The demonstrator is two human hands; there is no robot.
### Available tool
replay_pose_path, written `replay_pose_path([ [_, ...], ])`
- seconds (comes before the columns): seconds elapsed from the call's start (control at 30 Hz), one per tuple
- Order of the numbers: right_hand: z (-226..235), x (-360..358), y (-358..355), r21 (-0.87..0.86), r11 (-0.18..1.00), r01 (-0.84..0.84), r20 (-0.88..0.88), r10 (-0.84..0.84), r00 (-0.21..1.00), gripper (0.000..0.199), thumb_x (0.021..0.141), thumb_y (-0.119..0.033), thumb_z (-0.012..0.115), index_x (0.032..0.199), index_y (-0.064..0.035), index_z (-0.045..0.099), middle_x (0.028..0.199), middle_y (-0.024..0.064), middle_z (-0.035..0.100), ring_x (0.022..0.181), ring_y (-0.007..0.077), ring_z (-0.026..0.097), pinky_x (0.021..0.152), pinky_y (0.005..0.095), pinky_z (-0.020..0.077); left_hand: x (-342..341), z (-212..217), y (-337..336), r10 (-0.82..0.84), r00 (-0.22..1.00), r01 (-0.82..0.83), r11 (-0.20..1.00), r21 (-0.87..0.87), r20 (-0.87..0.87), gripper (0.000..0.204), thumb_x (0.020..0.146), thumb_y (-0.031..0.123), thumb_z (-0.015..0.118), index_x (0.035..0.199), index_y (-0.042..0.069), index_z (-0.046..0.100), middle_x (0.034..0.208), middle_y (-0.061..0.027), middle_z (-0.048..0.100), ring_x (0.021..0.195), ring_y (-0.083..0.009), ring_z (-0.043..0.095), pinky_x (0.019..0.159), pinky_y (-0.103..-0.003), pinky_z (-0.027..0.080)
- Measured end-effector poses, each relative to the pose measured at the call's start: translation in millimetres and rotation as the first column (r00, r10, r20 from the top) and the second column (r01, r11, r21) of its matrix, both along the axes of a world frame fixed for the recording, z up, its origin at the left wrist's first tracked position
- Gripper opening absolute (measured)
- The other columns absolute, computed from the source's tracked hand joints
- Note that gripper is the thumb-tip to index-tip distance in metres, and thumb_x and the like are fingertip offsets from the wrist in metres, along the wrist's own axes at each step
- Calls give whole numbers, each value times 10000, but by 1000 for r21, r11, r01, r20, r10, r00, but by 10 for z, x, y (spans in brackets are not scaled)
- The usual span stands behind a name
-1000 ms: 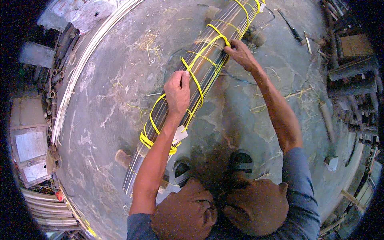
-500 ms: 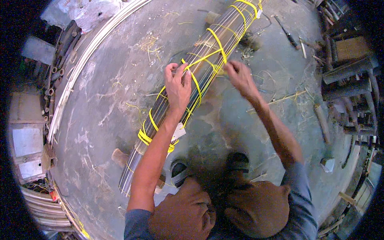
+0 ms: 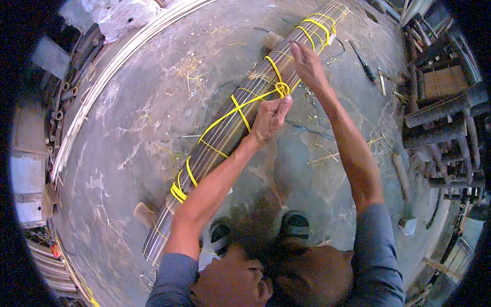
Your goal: The person ties a bundle of metal rods together using a yellow string. They wrap the string around the rods multiple times and secure it with knots. The person then lifts the completed bundle and places it against a wall.
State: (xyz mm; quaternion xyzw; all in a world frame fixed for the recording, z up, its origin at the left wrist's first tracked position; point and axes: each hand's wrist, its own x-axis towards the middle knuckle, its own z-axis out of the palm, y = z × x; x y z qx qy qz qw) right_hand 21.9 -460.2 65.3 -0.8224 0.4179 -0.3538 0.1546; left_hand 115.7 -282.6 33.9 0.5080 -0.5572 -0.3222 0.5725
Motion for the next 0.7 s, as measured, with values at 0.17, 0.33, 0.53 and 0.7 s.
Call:
replay_pose_path([
  [0.17,-879,515,-270,-288,953,96,-177,-152,973,449,1004,-341,307,1256,-60,549,1250,155,579,1193,355,504,1048,414,356,65,26,412,131,991,-125,972,198,-16,438,989,336,457,691,18,498,541,-63,410,491,-192,390,484,-358,301],
  [0.33,-628,589,33,25,989,148,-42,-147,988,387,999,-296,323,1231,-108,569,1249,131,576,1144,348,532,988,426,412,215,-43,2097,166,868,-215,975,53,468,99,884,80,590,923,-7,615,703,-128,563,595,-296,528,548,-411,412],
  [0.53,-796,495,-45,-277,939,203,-80,-233,969,364,993,-303,386,1149,-53,600,1201,155,593,1169,336,525,1056,427,348,-36,-102,1934,-19,933,62,992,-111,359,155,850,61,628,725,-15,576,730,-154,580,741,-355,573,712,-443,474],
  [0.7,-650,-3,1214,259,965,-43,-148,83,986,349,976,-339,475,1015,-10,584,916,158,644,762,254,644,682,413,536,-91,53,1925,83,902,-17,987,-157,423,159,888,134,591,789,11,598,807,-180,628,795,-369,607,785,-446,501],
])
